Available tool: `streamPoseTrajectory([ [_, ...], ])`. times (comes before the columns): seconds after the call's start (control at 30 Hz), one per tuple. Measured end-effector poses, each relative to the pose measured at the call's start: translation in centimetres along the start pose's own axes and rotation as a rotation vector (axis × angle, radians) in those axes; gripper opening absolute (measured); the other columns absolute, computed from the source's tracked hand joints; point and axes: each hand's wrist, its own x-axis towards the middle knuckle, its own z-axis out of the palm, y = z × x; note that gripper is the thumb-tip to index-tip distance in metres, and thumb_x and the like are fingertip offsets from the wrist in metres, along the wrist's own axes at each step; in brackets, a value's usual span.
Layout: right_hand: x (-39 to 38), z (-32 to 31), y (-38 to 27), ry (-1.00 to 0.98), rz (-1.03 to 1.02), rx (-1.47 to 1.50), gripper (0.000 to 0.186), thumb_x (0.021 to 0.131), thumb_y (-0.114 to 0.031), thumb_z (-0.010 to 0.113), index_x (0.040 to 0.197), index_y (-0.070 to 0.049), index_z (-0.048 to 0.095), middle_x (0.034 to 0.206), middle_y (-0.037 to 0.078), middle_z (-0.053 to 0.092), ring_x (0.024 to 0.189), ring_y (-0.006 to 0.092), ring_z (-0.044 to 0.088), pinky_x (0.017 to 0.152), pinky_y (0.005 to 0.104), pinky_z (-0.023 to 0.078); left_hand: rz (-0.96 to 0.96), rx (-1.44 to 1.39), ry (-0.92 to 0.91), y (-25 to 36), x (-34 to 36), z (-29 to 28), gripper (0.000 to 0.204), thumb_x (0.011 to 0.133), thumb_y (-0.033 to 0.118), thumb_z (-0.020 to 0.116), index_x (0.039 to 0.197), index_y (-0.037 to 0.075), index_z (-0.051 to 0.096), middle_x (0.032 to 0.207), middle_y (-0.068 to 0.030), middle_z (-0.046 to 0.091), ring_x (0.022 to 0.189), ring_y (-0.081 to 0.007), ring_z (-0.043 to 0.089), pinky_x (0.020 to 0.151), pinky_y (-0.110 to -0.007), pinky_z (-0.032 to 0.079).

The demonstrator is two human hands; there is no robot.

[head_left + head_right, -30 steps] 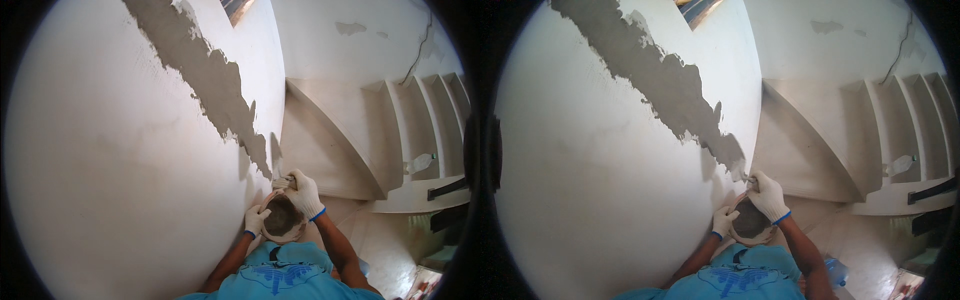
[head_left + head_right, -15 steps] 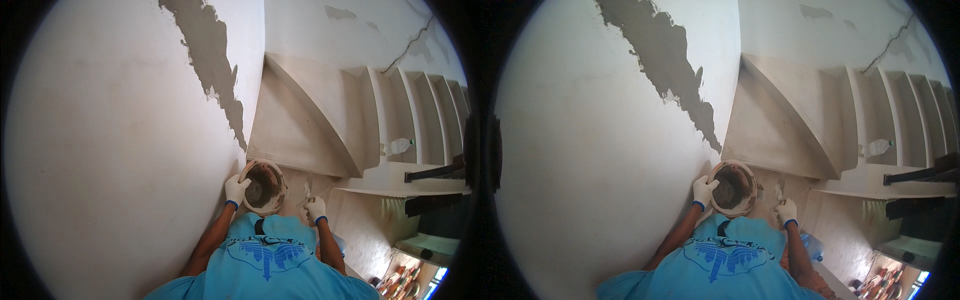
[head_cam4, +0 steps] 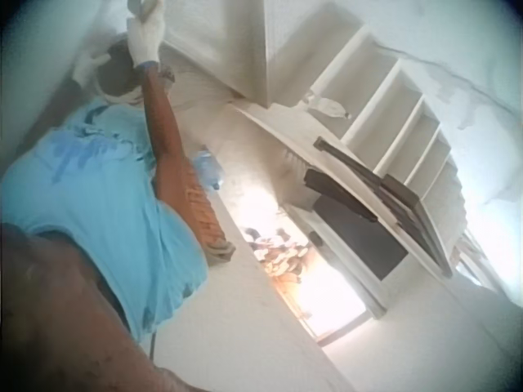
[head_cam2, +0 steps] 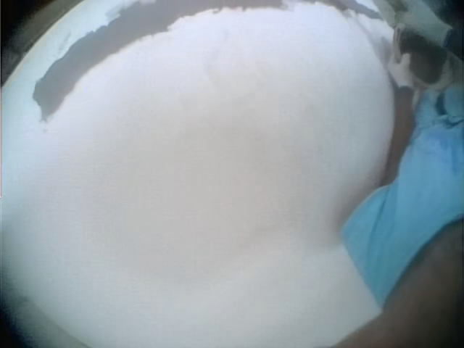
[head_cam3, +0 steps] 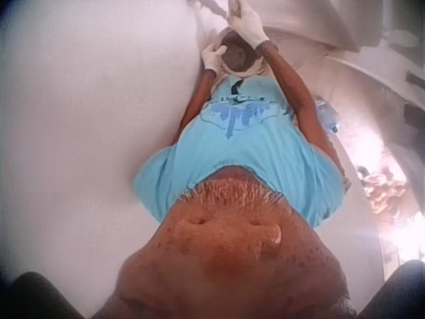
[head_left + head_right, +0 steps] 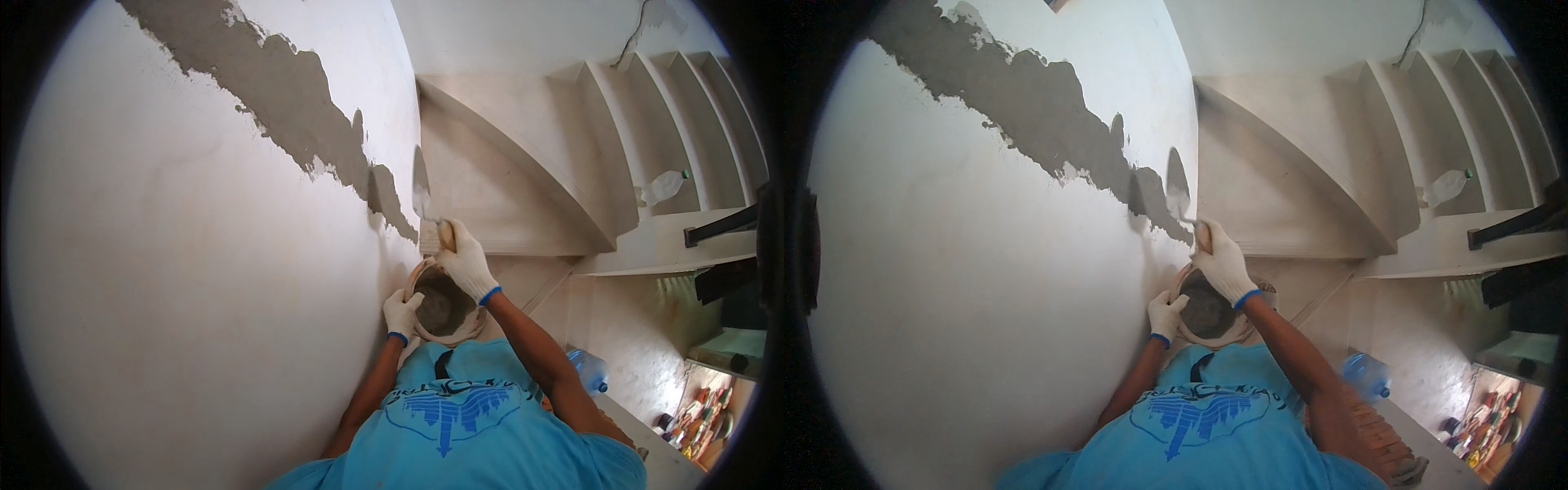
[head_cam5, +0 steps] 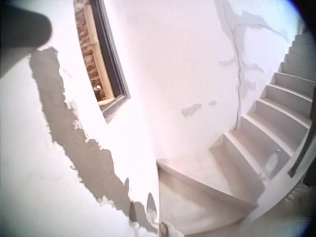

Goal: The person applies a grey plaster mixture to a white wall using a trowel. They repeatedly scoop the material from a bucket held in the left hand and spread it across the wall surface in vertical strokes. The person occasionally uses their gloved hand to smooth the applied plaster.

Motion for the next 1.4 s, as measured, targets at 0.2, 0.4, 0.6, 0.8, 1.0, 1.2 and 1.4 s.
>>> streamPoseTrajectory([
  [0.2, 4.9, 2.8, -4.7, -0.154, 0.229, 0.332, 0.073, 0.081, -0.010, 0.068, 0.152, -0.007, 0.049, 0.093, 0.019, 0.069, 0.073, 0.0273, 0.069, 0.065, 0.0402, 0.056, -0.025, 0.069, -0.003, 0.1, 0.0, -0.5, 0.020, 0.088, 0.014, 0.078, 0.081, -0.001, 0.066, 0.073, 0.0008, 0.059, 0.068, -0.0105, 0.052, 0.061, -0.031, 0.046],
  [0.4, 8.0, 2.8, -7.0, -0.261, 0.337, 0.477, 0.069, 0.083, -0.007, 0.065, 0.151, -0.009, 0.051, 0.077, 0.008, 0.061, 0.056, 0.0148, 0.058, 0.043, 0.0318, 0.047, -0.026, 0.046, -0.001, 0.6, -0.1, -0.2, 0.023, 0.088, 0.015, 0.078, 0.078, 0.000, 0.063, 0.072, 0.0014, 0.057, 0.068, -0.0103, 0.050, 0.061, -0.031, 0.045],
  [0.6, 10.0, 2.4, -8.4, -0.315, 0.349, 0.401, 0.063, 0.085, -0.014, 0.063, 0.147, -0.006, 0.053, 0.080, 0.011, 0.065, 0.059, 0.0162, 0.062, 0.044, 0.0335, 0.050, -0.035, 0.020, 0.002, 0.0, 0.1, -0.1, 0.023, 0.088, 0.014, 0.078, 0.078, 0.000, 0.062, 0.073, 0.0015, 0.056, 0.068, -0.0106, 0.050, 0.061, -0.031, 0.044],
  [0.8, 10.3, 4.6, -7.4, -0.238, 0.243, 0.326, 0.060, 0.087, -0.017, 0.064, 0.145, -0.006, 0.053, 0.085, 0.017, 0.068, 0.065, 0.0247, 0.067, 0.055, 0.0387, 0.055, -0.050, -0.001, 0.001, -1.6, 0.7, -0.2, 0.022, 0.089, 0.013, 0.077, 0.079, 0.000, 0.063, 0.074, 0.0011, 0.057, 0.069, -0.0107, 0.051, 0.062, -0.031, 0.044],
  [1.0, 11.1, 8.9, -2.5, -0.101, 0.084, 0.144, 0.064, 0.084, -0.017, 0.068, 0.145, -0.007, 0.052, 0.088, 0.019, 0.070, 0.068, 0.0270, 0.069, 0.060, 0.0397, 0.056, -0.042, 0.022, -0.009, 0.3, 0.5, 0.0, 0.018, 0.089, 0.012, 0.077, 0.082, -0.001, 0.066, 0.075, 0.0005, 0.059, 0.070, -0.0102, 0.052, 0.062, -0.031, 0.045],
  [1.2, 10.1, 4.2, -6.5, -0.257, 0.292, 0.220, 0.053, 0.090, -0.018, 0.060, 0.140, 0.000, 0.053, 0.098, 0.031, 0.070, 0.094, 0.0463, 0.070, 0.084, 0.0482, 0.054, -0.036, 0.027, -0.006, 1.1, 0.3, 0.2, 0.019, 0.091, 0.015, 0.077, 0.082, 0.002, 0.066, 0.078, 0.0037, 0.058, 0.071, -0.0081, 0.050, 0.063, -0.028, 0.042],
  [1.4, 10.9, 8.0, -2.8, -0.059, -0.015, 0.160, 0.063, 0.084, -0.014, 0.064, 0.145, -0.008, 0.053, 0.084, 0.013, 0.066, 0.061, 0.0205, 0.064, 0.049, 0.0367, 0.053, -0.077, -0.001, -0.038, 0.8, 0.6, 0.2, 0.016, 0.091, 0.012, 0.076, 0.096, -0.003, 0.072, 0.085, -0.0024, 0.068, 0.078, -0.0113, 0.061, 0.071, -0.028, 0.051],
])
